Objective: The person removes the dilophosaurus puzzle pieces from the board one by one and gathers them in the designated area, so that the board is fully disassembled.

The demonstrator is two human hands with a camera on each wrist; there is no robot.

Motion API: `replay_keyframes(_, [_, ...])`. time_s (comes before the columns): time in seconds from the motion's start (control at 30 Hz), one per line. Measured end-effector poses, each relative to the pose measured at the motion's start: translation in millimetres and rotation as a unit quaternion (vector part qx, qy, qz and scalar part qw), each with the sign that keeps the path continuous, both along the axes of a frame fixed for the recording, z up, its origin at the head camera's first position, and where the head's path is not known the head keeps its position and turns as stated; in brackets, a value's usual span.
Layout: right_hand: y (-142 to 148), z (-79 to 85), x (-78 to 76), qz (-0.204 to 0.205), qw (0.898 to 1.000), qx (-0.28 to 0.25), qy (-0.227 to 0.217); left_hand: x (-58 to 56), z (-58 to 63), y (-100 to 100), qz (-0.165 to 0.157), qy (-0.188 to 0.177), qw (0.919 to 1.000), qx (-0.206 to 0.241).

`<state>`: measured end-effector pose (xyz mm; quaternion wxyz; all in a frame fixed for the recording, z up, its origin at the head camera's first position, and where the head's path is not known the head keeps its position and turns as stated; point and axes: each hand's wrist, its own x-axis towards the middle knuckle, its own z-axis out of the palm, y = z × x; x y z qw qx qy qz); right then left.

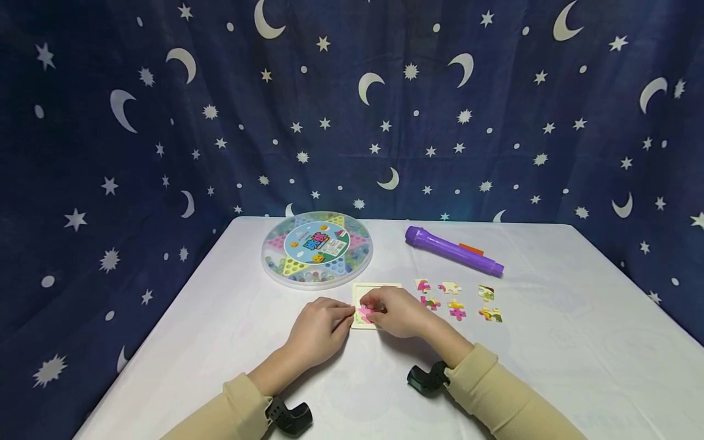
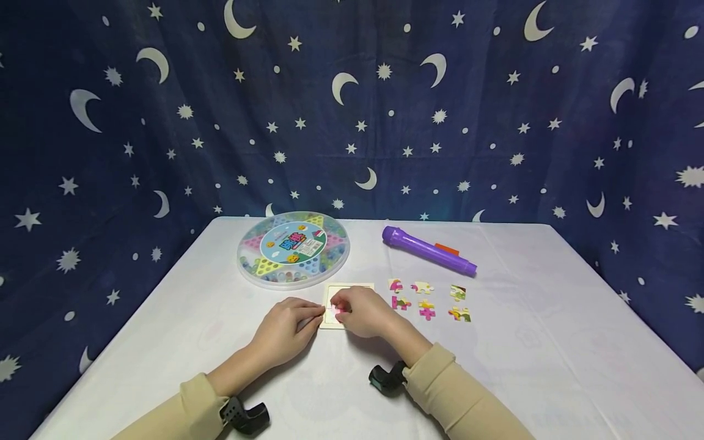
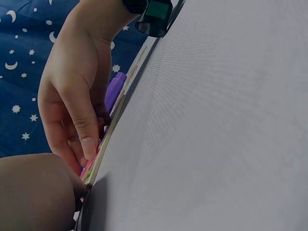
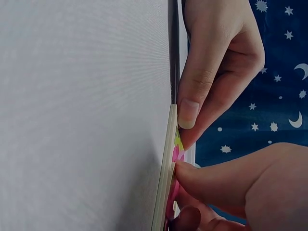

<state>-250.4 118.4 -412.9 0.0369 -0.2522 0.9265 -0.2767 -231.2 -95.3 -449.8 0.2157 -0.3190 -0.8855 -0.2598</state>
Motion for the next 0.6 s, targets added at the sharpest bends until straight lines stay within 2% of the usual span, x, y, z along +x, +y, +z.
replay_keyframes(0.23, [1.3, 2.4, -0.1, 0.023, 0.999, 0.012, 0.019, -0.9, -0.3, 0.2, -0.001, 0.004, 1.0, -0.004])
replay_keyframes(0.6, [-1.2, 4.5, 1.4, -0.01, 0.999, 0.026, 0.025, -1.7, -0.6, 0.8, 0.001, 0.004, 1.0, -0.007])
